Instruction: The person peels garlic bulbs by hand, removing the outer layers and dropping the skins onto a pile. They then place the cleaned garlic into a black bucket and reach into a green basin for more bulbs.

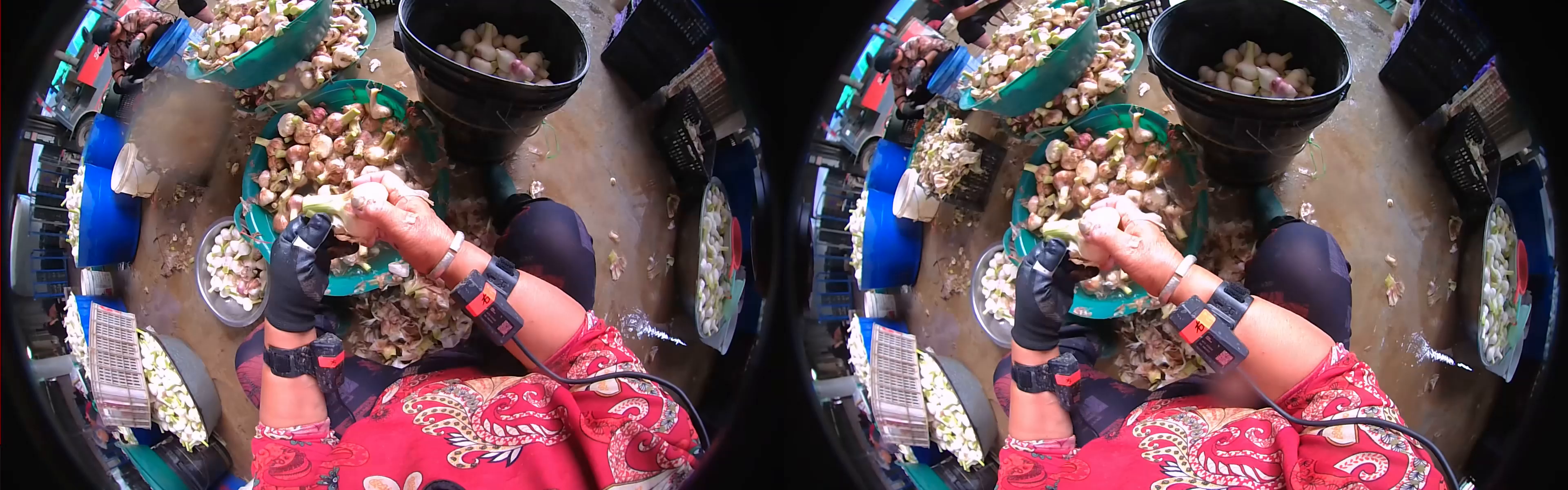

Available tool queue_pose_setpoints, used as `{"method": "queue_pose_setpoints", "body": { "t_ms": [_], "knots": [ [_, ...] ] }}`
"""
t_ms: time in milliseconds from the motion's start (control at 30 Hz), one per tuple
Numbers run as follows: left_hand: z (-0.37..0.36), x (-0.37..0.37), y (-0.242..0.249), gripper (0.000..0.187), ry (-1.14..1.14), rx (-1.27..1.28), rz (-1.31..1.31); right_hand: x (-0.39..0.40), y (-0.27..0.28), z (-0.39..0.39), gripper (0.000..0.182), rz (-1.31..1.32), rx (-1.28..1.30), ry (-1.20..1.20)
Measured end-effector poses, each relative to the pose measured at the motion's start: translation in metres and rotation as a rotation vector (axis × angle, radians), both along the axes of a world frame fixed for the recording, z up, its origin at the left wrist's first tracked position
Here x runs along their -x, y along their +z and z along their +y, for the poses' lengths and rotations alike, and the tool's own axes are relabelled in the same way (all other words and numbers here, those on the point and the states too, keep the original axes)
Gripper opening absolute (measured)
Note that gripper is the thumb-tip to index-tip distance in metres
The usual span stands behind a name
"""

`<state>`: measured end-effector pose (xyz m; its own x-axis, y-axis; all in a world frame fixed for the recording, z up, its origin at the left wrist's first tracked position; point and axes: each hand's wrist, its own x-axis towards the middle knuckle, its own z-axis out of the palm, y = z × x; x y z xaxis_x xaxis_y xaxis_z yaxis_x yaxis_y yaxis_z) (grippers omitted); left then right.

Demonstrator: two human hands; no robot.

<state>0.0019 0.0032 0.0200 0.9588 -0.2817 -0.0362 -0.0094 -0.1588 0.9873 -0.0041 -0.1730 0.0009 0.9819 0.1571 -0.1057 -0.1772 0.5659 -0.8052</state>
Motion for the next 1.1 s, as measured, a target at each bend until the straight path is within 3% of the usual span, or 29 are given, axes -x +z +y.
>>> {"method": "queue_pose_setpoints", "body": {
  "t_ms": [33,100,233,300,333,467,500,567,633,700,733,767,833,867,967,1033,1067,1100],
  "knots": [
    [-0.005,0.001,0.003,0.017,0.001,0.003,0.002,-0.001,-0.003,0.001,0.033,0.002,0.003,0.001],
    [-0.016,0.003,0.015,0.020,0.014,0.259,0.132,0.000,-0.007,0.005,0.034,-0.085,0.093,-0.073],
    [-0.011,-0.001,0.005,0.021,0.111,0.328,0.253,0.003,-0.007,0.003,0.034,-0.128,0.150,-0.046],
    [-0.007,0.002,0.010,0.020,0.107,0.068,0.148,0.007,-0.002,-0.001,0.032,0.055,0.007,0.060],
    [-0.010,0.005,0.011,0.018,0.150,0.077,0.173,0.004,-0.008,-0.003,0.034,0.092,-0.081,0.159],
    [-0.002,0.009,-0.005,0.017,0.090,-0.227,0.024,-0.003,-0.018,-0.014,0.051,0.452,-0.384,0.577],
    [-0.001,0.008,-0.010,0.017,0.090,-0.225,0.027,-0.002,-0.018,-0.015,0.051,0.455,-0.382,0.577],
    [0.002,0.004,-0.021,0.015,0.019,-0.382,-0.333,0.002,-0.015,-0.017,0.052,0.555,-0.422,0.560],
    [0.000,0.005,-0.021,0.015,0.001,-0.382,-0.356,0.001,-0.017,-0.019,0.050,0.553,-0.437,0.585],
    [-0.005,0.008,-0.013,0.018,0.079,-0.153,0.065,0.000,-0.019,-0.019,0.045,0.395,-0.293,0.456],
    [-0.004,0.007,-0.015,0.018,0.076,-0.150,0.062,0.000,-0.014,-0.021,0.041,0.310,-0.310,0.408],
    [0.000,0.006,-0.017,0.018,0.050,-0.084,0.031,0.003,0.009,-0.017,0.044,0.265,-0.231,0.222],
    [0.003,0.008,-0.017,0.018,0.025,-0.020,-0.002,0.002,0.007,-0.015,0.051,-0.010,0.029,0.189],
    [0.002,0.008,-0.012,0.017,-0.006,0.024,0.030,0.003,0.012,-0.010,0.051,-0.088,0.083,0.056],
    [-0.001,0.011,-0.009,0.017,-0.027,0.100,0.079,-0.001,0.014,-0.021,0.053,0.101,0.131,0.220],
    [-0.002,0.010,-0.002,0.017,-0.079,-0.172,-0.028,0.003,0.001,-0.020,0.043,0.153,-0.086,0.213],
    [-0.004,0.008,-0.005,0.018,-0.106,-0.153,-0.198,0.003,-0.001,-0.021,0.042,0.187,-0.194,0.281],
    [-0.005,0.008,-0.008,0.018,-0.108,-0.152,-0.200,0.002,-0.003,-0.022,0.041,0.218,-0.301,0.350]
  ]
}}
